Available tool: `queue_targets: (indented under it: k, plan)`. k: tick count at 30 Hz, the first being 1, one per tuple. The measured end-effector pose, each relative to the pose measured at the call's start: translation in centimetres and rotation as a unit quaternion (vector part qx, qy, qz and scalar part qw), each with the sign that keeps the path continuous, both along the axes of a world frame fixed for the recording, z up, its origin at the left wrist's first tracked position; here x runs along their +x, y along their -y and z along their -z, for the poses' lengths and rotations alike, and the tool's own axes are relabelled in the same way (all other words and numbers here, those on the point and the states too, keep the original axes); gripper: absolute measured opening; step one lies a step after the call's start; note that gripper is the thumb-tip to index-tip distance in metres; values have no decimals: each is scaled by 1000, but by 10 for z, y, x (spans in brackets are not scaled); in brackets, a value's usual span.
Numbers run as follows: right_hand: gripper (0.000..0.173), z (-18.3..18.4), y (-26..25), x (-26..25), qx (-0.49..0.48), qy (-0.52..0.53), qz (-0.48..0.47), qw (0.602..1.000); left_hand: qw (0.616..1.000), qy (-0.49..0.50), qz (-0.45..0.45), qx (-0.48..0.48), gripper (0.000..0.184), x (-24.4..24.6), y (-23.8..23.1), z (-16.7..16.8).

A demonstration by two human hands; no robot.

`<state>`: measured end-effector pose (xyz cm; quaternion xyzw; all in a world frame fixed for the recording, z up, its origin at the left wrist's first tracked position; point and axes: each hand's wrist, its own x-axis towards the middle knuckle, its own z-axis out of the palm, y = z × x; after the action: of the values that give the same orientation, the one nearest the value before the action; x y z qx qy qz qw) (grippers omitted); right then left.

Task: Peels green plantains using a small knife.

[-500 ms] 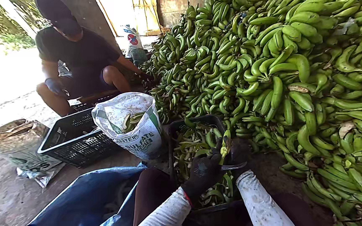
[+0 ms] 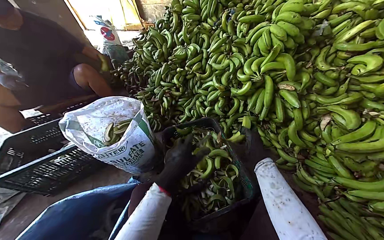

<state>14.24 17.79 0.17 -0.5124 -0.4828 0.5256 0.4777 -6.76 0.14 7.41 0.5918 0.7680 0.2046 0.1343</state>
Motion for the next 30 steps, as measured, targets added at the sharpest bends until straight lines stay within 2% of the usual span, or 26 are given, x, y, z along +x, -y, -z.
queue_targets:
  k: [2,4,7,9,13,19,22,25,28,29,30]
  plan:
    - [53,-13,5,3,18,-74,-13,997,996,27,17,87,63,-4,-11,11]
    - [49,-22,14,2,19,-178,-15,984,971,128,72,190,51,10,-14,31]
    - [43,-18,30,-5,17,-289,-32,957,914,323,118,217,47,37,-12,63]
    - [38,-4,35,-12,2,-333,-45,942,892,376,114,225,46,47,-12,81]
    - [28,1,54,-25,-56,-337,-51,938,880,421,105,193,51,49,-8,86]
    - [32,1,61,-33,-101,-355,-80,926,884,430,86,161,55,46,-5,82]
    - [29,6,63,-35,-96,-347,-69,930,870,460,78,159,56,48,-3,85]
    - [26,13,68,-38,-46,-328,-57,942,822,536,63,181,47,55,-5,86]
    - [32,15,75,-38,7,-288,-62,956,781,600,40,169,25,59,-8,84]
    - [35,17,76,-38,16,-283,-69,956,779,602,40,171,22,58,-8,85]
    - [37,18,75,-38,19,-281,-72,957,798,572,45,182,22,57,-8,88]
